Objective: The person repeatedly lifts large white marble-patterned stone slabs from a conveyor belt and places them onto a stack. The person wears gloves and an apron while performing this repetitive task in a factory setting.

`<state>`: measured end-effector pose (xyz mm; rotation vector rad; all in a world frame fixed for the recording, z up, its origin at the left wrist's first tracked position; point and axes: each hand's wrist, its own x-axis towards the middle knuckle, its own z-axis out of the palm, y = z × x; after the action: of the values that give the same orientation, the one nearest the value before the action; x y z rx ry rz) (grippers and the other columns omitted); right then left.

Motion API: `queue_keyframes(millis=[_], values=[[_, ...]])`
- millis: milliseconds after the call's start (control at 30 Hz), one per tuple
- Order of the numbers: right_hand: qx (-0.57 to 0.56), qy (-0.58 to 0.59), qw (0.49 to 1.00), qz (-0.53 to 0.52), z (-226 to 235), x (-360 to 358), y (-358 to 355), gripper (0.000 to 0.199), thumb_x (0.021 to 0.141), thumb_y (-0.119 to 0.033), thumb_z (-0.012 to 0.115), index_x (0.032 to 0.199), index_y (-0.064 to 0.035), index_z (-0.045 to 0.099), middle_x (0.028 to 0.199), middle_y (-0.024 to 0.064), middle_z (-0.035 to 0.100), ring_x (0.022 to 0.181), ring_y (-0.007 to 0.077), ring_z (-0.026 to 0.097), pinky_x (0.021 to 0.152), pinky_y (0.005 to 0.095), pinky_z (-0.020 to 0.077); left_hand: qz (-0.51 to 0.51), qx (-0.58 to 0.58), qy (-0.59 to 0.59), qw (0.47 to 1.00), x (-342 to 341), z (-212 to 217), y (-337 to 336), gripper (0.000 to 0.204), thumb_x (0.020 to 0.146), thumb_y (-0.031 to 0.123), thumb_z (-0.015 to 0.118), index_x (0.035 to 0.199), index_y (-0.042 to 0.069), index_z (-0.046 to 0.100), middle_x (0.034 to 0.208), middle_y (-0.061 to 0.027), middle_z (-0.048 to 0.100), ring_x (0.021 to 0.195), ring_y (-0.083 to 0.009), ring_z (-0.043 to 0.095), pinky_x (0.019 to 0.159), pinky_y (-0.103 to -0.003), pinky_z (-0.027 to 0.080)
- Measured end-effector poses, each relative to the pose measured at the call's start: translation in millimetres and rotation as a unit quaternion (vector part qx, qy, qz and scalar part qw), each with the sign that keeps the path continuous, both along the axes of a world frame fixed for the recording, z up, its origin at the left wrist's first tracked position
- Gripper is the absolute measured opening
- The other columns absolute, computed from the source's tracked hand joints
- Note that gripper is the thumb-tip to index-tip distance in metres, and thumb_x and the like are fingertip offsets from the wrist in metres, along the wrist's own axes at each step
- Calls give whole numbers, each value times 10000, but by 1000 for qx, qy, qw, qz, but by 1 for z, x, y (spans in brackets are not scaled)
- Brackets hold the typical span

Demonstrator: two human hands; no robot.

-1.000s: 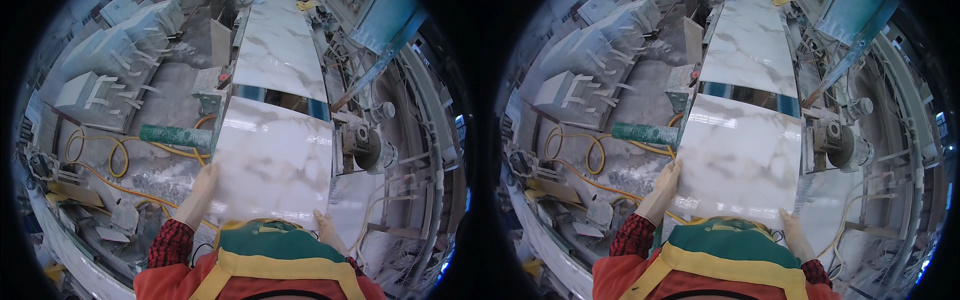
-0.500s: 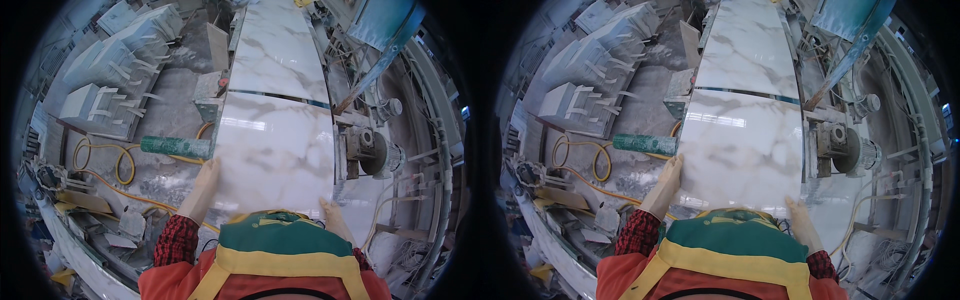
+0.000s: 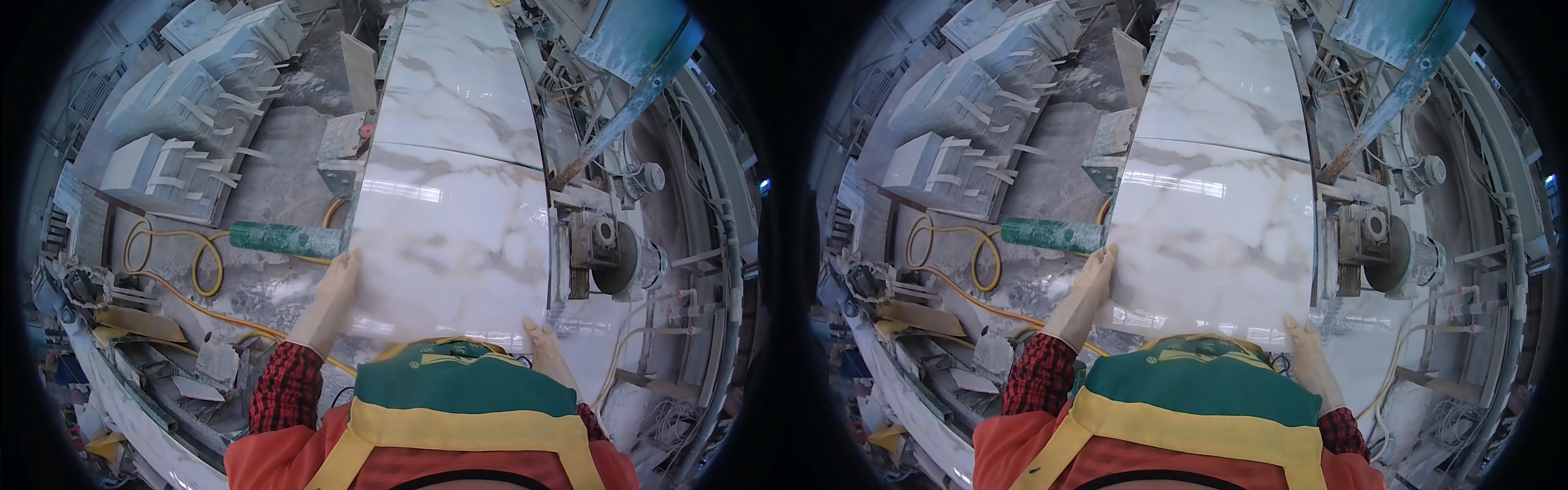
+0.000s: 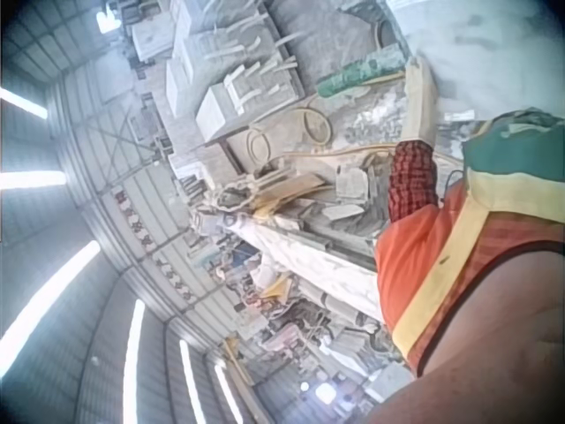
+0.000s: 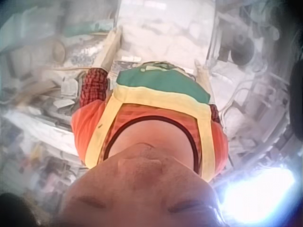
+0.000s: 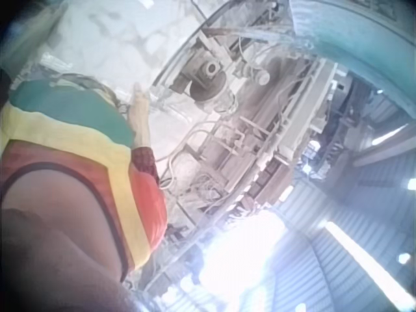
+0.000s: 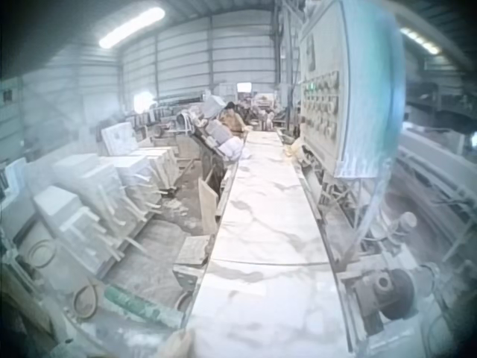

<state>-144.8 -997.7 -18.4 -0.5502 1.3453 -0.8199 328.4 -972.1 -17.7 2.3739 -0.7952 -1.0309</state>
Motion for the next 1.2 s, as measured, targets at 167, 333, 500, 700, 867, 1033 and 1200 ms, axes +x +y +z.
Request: queue_keyframes(millis=[167, 333, 500, 700, 867, 1033, 1200], values=[[-1, 15, 999, 30, 13, 5, -8, 503, 893, -198, 843, 1274, 5, 583, 1209, 158, 687, 1048, 277, 694, 886, 448, 597, -23, 37, -24, 999, 1, 12, -9, 772, 1038, 719, 408, 1541, 148, 533, 1442, -76, 654, 1324, -229, 597, 1115, -334, 420], [14, 7, 998, 57, 20, 2, -14, 665, 875, -250, 863, 1390, 3, 527, 1291, 159, 648, 1153, 276, 644, 990, 472, 549, -132, 47, -58, 988, 5, 44, -21, 663, 1053, 617, 406, 1327, 76, 674, 1279, -187, 715, 1217, -376, 654, 1036, -438, 496], [-75, 156, 977, 122, -12, -17, -13, 397, 1041, -291, 669, 1290, 15, 629, 1182, 139, 710, 1072, 203, 681, 957, 338, 535, -243, 94, -183, 948, 13, 65, -45, 595, 1030, 551, 474, 1032, 32, 764, 1145, -225, 741, 1104, -428, 684, 945, -522, 528], [32, 24, 996, 77, 24, 2, -29, 383, 983, -281, 761, 1225, -3, 655, 1103, 117, 729, 959, 198, 701, 825, 347, 576, -240, -209, -236, 918, 6, 32, -59, 605, 955, 308, 705, 1476, 71, 506, 1452, -268, 565, 1302, -479, 564, 1080, -503, 480], [35, 47, 995, 84, 2, -11, -35, 468, 924, -329, 833, 1204, -27, 610, 1068, 101, 679, 987, 205, 678, 803, 392, 580, -271, -219, -321, 881, -25, 16, -66, 644, 947, 259, 717, 1521, 84, 483, 1598, -274, 414, 1435, -532, 407, 1176, -519, 404], [53, 69, 993, 77, 6, -10, -42, 473, 908, -342, 844, 1134, 10, 624, 1038, 118, 677, 992, 219, 673, 773, 366, 569, -262, -243, -324, 876, -29, 21, -72, 639, 928, 242, 722, 1495, 51, 499, 1567, -261, 447, 1431, -529, 401, 1181, -532, 390], [-71, 369, 907, 189, -4, -30, -68, 643, 858, -375, 840, 1311, 28, 623, 1111, 185, 720, 942, 314, 699, 842, 467, 559, -310, -254, -357, 844, -31, 33, -79, 604, 947, 254, 684, 1489, 52, 510, 1544, -276, 469, 1426, -519, 411, 1200, -543, 350]])
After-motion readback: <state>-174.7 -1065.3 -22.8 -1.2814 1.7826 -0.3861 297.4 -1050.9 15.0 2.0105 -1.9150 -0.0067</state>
